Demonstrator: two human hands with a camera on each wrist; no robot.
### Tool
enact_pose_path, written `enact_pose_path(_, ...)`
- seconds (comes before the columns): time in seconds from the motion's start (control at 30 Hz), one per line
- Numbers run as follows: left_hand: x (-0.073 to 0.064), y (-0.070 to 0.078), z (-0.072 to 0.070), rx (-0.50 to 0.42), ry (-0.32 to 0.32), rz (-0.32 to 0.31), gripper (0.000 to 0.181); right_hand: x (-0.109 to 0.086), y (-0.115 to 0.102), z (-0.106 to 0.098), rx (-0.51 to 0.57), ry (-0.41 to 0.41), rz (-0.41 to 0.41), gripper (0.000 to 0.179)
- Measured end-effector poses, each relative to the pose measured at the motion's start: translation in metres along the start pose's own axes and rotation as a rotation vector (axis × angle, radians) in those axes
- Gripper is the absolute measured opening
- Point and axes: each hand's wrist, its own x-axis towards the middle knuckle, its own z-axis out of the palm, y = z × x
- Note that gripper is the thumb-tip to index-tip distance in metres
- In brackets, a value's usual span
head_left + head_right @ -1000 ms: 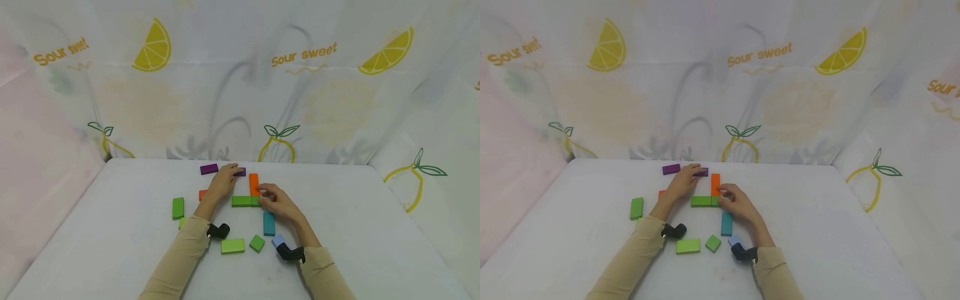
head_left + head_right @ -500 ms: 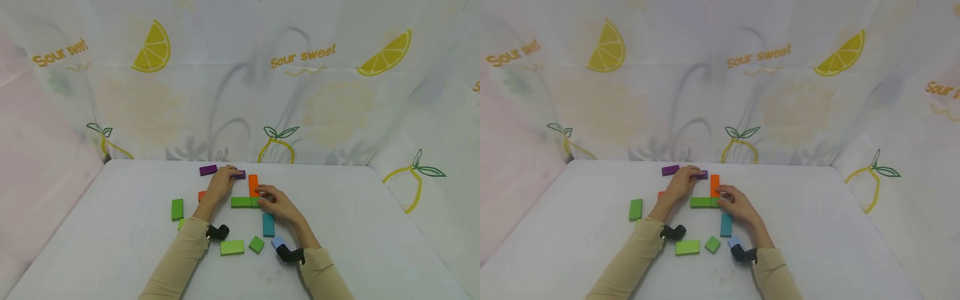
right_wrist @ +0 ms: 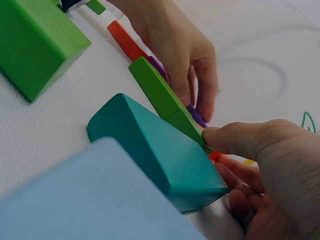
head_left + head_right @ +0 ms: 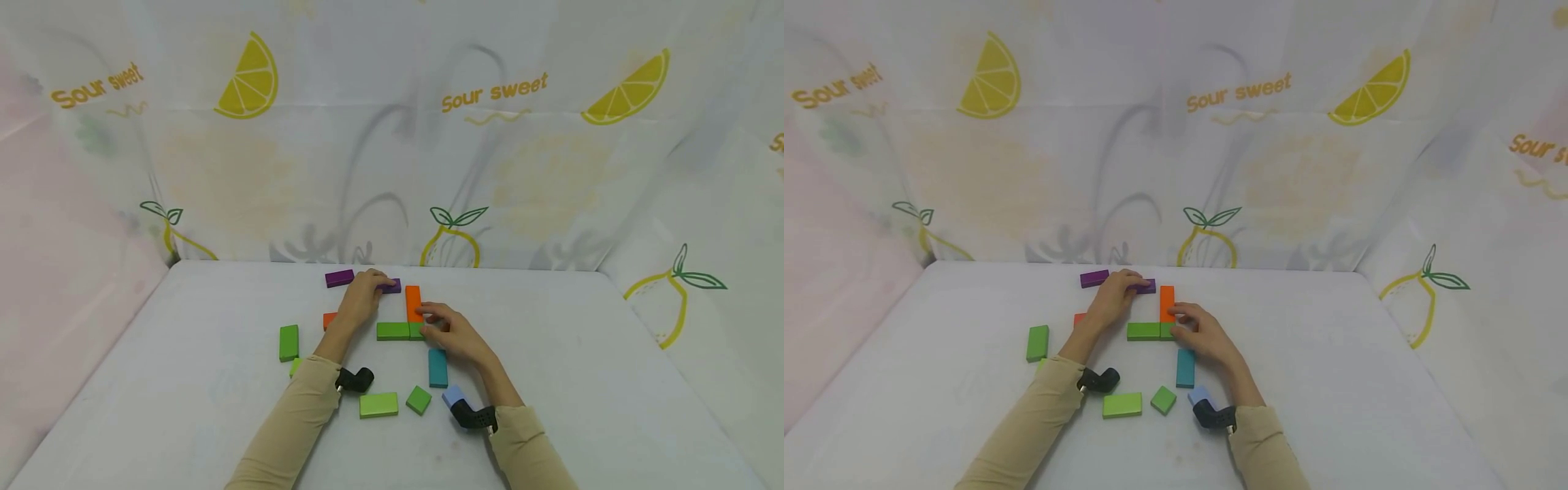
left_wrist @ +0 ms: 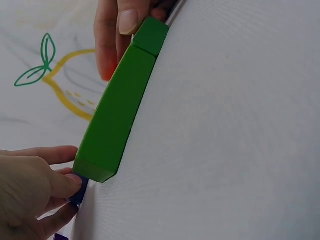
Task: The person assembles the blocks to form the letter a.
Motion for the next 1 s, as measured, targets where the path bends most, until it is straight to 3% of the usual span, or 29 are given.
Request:
enact_pose_path(0.2,0.0,-0.002,0.002,-0.026,-0.004,0.013,0.032,-0.01,-0.027,-0.007,-0.003,-0.024,0.002,0.04)
enact_pose_path(0.43,0.001,-0.001,0.003,-0.052,-0.002,0.006,0.032,-0.011,-0.031,-0.008,-0.002,-0.025,-0.005,0.04)
enact_pose_path(0.63,0.0,-0.001,0.004,-0.044,-0.035,-0.014,0.032,-0.009,-0.025,-0.006,-0.007,-0.022,0.004,0.04)
enact_pose_path(0.9,0.0,0.0,0.003,-0.048,-0.035,-0.016,0.031,0.003,0.011,0.001,-0.025,0.006,-0.001,0.04)
enact_pose_path(1.0,0.001,0.0,0.003,-0.045,-0.037,-0.008,0.031,0.002,0.008,-0.001,-0.021,0.003,-0.009,0.039)
